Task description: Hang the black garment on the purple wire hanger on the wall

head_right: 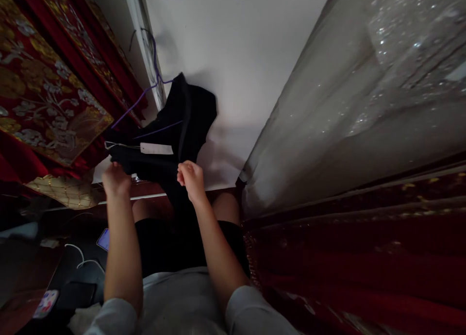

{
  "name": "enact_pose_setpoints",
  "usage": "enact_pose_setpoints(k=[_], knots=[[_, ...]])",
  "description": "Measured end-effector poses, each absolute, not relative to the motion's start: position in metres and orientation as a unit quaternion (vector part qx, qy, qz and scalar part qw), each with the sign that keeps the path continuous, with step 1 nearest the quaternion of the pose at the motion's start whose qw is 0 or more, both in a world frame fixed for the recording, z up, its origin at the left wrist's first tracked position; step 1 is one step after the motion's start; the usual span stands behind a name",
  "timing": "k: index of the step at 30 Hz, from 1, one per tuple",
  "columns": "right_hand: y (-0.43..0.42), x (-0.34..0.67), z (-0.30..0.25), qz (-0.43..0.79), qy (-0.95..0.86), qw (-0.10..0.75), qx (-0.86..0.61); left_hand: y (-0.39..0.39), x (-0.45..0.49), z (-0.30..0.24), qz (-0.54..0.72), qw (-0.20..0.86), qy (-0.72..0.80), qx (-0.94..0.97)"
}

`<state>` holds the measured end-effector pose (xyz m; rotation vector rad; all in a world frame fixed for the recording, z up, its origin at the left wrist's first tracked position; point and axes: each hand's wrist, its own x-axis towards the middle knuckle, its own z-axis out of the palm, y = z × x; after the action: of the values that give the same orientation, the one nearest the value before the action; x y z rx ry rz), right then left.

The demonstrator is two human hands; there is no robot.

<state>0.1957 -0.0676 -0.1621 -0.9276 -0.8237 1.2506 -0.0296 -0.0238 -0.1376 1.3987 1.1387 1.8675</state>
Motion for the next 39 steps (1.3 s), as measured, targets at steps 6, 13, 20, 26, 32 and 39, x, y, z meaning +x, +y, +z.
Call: enact_pose_setpoints(k=[6,13,20,26,32,39], knots=[[-0.092,0.200,-0.192,0.533,-0.303,0.662,-0.430,-0.081,0.034,-0.199,0.729,0.401,0.448,0.326],[-0.090,0.209,-0.194,0.482,-0.421,0.596,-0.485,-0.101,0.056,-0.157,0.751,0.446,0.346,0.342],[-0.100,0.201,-0.167,0.603,-0.542,0.518,-0.273,-0.109,0.085,-0.129,0.690,0.310,0.411,0.508],[-0.054,0.211,-0.117,0.455,-0.682,0.483,-0.309,-0.084,0.055,-0.124,0.603,0.316,0.380,0.626],[0.035,0.228,-0.099,0.243,-0.674,0.596,-0.363,-0.067,0.012,-0.138,0.366,0.386,0.447,0.719],[0.050,0.277,-0.125,0.216,-0.634,0.560,-0.487,-0.043,-0.049,-0.131,0.198,0.287,0.547,0.761]])
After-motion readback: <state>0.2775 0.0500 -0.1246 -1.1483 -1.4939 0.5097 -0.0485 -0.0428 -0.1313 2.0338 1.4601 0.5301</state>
